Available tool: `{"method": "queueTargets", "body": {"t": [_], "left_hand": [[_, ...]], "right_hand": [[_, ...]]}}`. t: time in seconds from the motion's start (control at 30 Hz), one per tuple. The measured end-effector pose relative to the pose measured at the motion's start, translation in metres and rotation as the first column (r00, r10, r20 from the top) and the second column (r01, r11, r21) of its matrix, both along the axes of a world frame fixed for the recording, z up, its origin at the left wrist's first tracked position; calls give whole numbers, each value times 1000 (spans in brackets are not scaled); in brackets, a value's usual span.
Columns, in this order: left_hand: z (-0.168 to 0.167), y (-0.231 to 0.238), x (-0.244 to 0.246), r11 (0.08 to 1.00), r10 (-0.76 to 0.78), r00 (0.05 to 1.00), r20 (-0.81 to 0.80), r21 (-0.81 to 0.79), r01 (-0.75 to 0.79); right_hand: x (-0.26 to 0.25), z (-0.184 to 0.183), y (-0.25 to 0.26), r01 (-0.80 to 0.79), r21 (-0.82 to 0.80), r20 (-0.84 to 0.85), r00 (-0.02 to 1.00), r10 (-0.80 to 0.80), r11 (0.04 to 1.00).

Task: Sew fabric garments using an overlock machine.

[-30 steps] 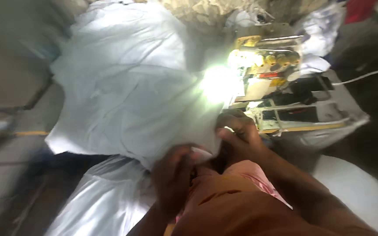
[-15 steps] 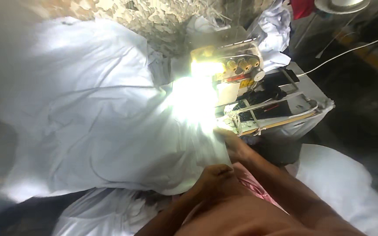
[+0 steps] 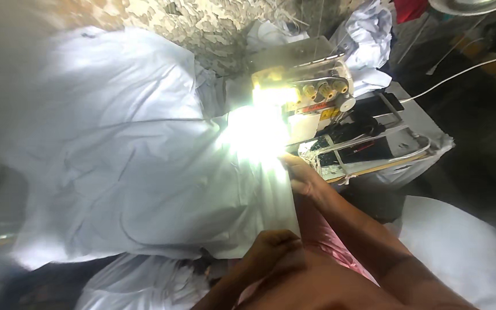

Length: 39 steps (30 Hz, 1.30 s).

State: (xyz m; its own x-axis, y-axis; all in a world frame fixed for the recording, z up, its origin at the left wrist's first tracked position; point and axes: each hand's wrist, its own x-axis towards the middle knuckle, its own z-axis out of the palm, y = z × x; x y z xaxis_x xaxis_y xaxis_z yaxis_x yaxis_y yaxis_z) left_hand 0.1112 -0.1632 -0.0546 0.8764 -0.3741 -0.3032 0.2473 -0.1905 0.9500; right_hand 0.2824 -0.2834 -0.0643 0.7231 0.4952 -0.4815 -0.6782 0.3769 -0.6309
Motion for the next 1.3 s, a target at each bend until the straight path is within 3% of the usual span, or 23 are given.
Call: {"method": "queueTargets", "body": {"t": [0.13, 0.27, 0.4, 0.53, 0.63, 0.7, 0.8, 0.97, 1.17, 1.3], "left_hand": [[10, 0, 3, 999, -15, 999, -46, -39, 13], [-8, 9, 3, 999, -16, 992, -126, 32, 21], [-11, 11, 7, 1000, -12, 982, -188, 14, 14], [-2, 8, 12, 996, 20, 991, -136, -79, -31], [10, 12, 9, 979, 58, 998, -14, -194, -60], [15, 19, 6, 972, 16, 1000, -3, -234, -17], [0, 21, 0, 988, -22, 997, -70, -152, 12], [-26, 11, 2, 994, -47, 998, -38, 93, 50], [-30, 7, 16, 984, -44, 998, -42, 170, 51], [-28, 9, 31, 983, 19, 998, 60, 181, -29]], "right_hand": [[13, 10, 8, 140, -74, 146, 981, -128, 987], [-6, -16, 3, 122, -185, 316, 947, -58, 975], [-9, -17, -1, 128, -170, 348, 935, -62, 977], [11, 6, 11, 154, -56, 130, 981, -146, 987], [13, 12, 15, 231, -118, 235, 951, -199, 966], [4, 1, 9, 183, -197, 345, 933, -106, 963], [-6, -16, 4, 131, -269, 417, 909, -8, 954], [-7, -27, 3, 194, -363, 522, 853, 27, 911], [-7, -26, 6, 222, -376, 536, 844, 16, 900], [-9, -24, 6, 222, -347, 537, 844, -1, 911]]}}
